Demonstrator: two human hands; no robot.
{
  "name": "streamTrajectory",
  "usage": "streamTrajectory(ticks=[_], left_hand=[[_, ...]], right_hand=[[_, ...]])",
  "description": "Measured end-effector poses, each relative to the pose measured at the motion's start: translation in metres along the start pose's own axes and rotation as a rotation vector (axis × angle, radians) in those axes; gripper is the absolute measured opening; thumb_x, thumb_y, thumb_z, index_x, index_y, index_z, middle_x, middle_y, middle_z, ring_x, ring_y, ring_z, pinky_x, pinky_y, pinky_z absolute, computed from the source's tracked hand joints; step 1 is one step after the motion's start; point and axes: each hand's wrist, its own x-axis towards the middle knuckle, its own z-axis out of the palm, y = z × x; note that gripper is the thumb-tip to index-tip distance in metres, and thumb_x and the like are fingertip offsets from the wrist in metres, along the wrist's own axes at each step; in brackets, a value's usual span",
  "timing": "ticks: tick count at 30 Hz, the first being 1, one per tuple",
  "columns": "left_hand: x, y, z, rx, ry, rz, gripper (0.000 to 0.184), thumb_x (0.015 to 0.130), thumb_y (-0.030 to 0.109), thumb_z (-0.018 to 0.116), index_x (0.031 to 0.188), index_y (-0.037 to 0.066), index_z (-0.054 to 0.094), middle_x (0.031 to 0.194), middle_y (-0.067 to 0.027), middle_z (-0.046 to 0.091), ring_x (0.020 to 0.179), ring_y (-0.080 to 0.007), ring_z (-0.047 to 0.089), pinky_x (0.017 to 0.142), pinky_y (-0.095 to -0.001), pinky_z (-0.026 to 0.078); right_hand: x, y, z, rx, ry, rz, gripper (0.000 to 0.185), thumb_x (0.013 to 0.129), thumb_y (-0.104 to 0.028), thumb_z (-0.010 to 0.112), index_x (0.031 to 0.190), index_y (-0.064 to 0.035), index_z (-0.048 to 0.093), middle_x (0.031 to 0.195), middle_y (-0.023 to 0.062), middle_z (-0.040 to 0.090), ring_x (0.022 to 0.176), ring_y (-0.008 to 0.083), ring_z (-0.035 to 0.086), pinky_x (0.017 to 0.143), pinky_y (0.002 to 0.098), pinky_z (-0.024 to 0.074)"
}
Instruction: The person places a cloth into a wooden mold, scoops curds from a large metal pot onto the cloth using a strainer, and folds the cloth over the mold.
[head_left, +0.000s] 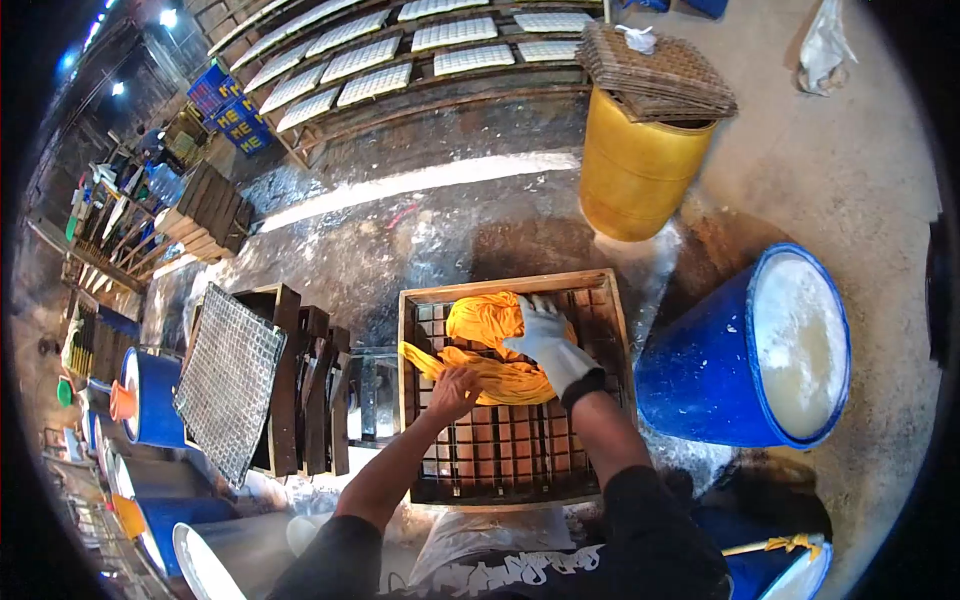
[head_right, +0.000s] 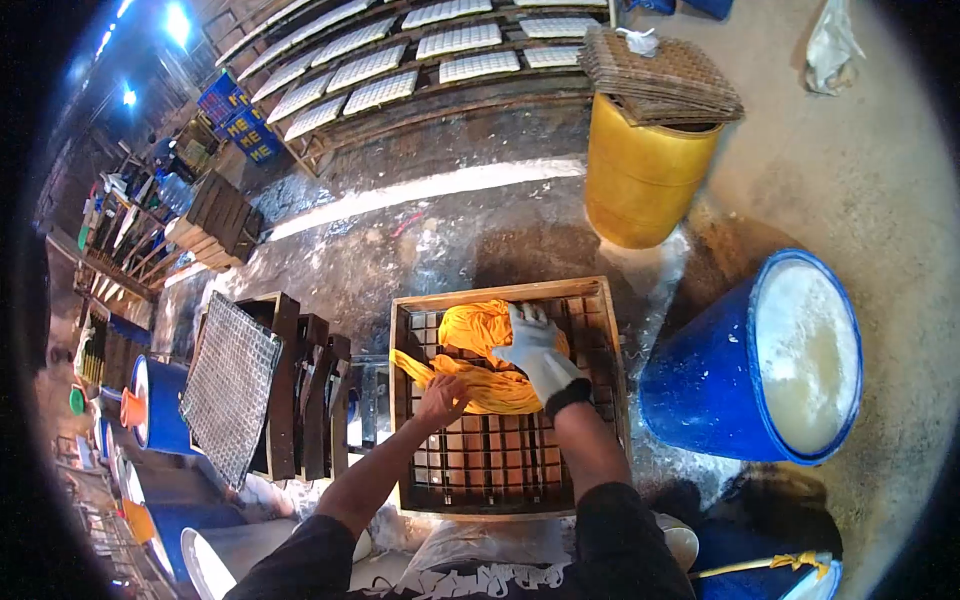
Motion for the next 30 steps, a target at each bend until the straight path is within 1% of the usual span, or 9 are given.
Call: streamTrajectory(ticks=[2,5,10,12,16,20,24,26,30], left_hand=[[-0.01,-0.001,-0.008,-0.119,0.004,0.026,0.019,0.09,0.019,0.066,0.101,0.008,0.055,0.09,-0.0133,0.063,0.09,-0.0352,0.061,0.083,-0.0456,0.048],[-0.041,0.001,-0.033,-0.328,-0.109,-0.15,0.029,0.094,0.024,0.064,0.109,0.006,0.047,0.084,-0.0189,0.065,0.08,-0.0409,0.066,0.065,-0.0453,0.052],[-0.084,0.005,-0.088,-0.02,-0.264,-0.239,0.04,0.09,0.031,0.068,0.118,0.01,0.049,0.091,-0.0179,0.069,0.085,-0.0391,0.068,0.073,-0.0487,0.055],[-0.107,-0.009,-0.099,0.093,-0.231,-0.123,0.043,0.087,0.034,0.07,0.121,0.011,0.056,0.096,-0.018,0.07,0.085,-0.0381,0.069,0.075,-0.0491,0.056],[-0.138,-0.022,-0.138,0.049,-0.16,-0.224,0.027,0.084,0.026,0.072,0.103,0.007,0.069,0.097,-0.0178,0.069,0.088,-0.035,0.07,0.079,-0.0425,0.057],[-0.157,-0.014,-0.201,-0.595,0.127,-0.024,0.014,0.086,0.003,0.067,0.099,0.002,0.064,0.088,-0.0106,0.067,0.08,-0.0197,0.068,0.075,-0.036,0.054],[-0.151,0.033,-0.264,-0.676,0.262,0.193,0.015,0.085,-0.003,0.06,0.098,0.002,0.055,0.087,-0.0019,0.059,0.084,-0.0101,0.059,0.072,-0.0296,0.049],[-0.154,0.083,-0.309,-0.902,0.186,0.185,0.02,0.084,-0.001,0.059,0.102,0.005,0.055,0.089,0.0006,0.058,0.084,-0.0068,0.056,0.073,-0.0252,0.046],[-0.142,0.145,-0.357,-1.318,-0.032,0.534,0.029,0.078,0.0,0.06,0.105,0.004,0.053,0.093,0.0004,0.057,0.084,-0.0084,0.057,0.077,-0.0233,0.045]], right_hand=[[0.016,-0.012,0.005,-0.008,-0.002,-0.044,0.095,0.073,-0.051,0.08,0.15,-0.0184,0.036,0.145,0.0118,0.05,0.134,0.034,0.047,0.11,0.052,0.0373],[0.025,-0.03,-0.008,-0.004,-0.345,0.09,0.08,0.079,-0.041,0.077,0.147,-0.0154,0.042,0.144,0.0119,0.051,0.131,0.0322,0.051,0.104,0.05,0.0446],[0.02,0.005,0.029,0.405,-0.258,0.16,0.053,0.081,-0.029,0.075,0.127,-0.0073,0.061,0.124,0.0132,0.066,0.113,0.0273,0.064,0.092,0.0409,0.0508],[0.018,0.028,0.074,1.404,-0.193,0.157,0.046,0.083,-0.022,0.073,0.123,-0.0021,0.063,0.111,0.0095,0.072,0.099,0.0237,0.069,0.085,0.036,0.0529],[-0.07,0.034,-0.03,1.7,-0.055,0.505,0.031,0.086,-0.015,0.069,0.114,-0.003,0.066,0.101,0.0078,0.072,0.091,0.0206,0.07,0.081,0.034,0.0563],[-0.195,0.064,-0.152,1.859,0.224,0.564,0.029,0.088,-0.02,0.069,0.114,-0.0075,0.065,0.1,0.0075,0.072,0.089,0.0216,0.071,0.076,0.0365,0.0599],[-0.326,0.065,-0.255,1.855,0.598,0.392,0.034,0.086,-0.025,0.073,0.114,-0.0086,0.064,0.1,0.0093,0.071,0.084,0.0245,0.071,0.075,0.0409,0.0601],[-0.404,-0.002,-0.312,1.842,0.692,0.409,0.039,0.087,-0.025,0.071,0.12,-0.0058,0.062,0.105,0.0124,0.071,0.088,0.0276,0.071,0.077,0.042,0.0603],[-0.498,0.045,-0.309,1.819,0.894,0.279,0.041,0.089,-0.023,0.07,0.121,-0.0011,0.059,0.103,0.014,0.072,0.089,0.0294,0.072,0.078,0.0436,0.061]])
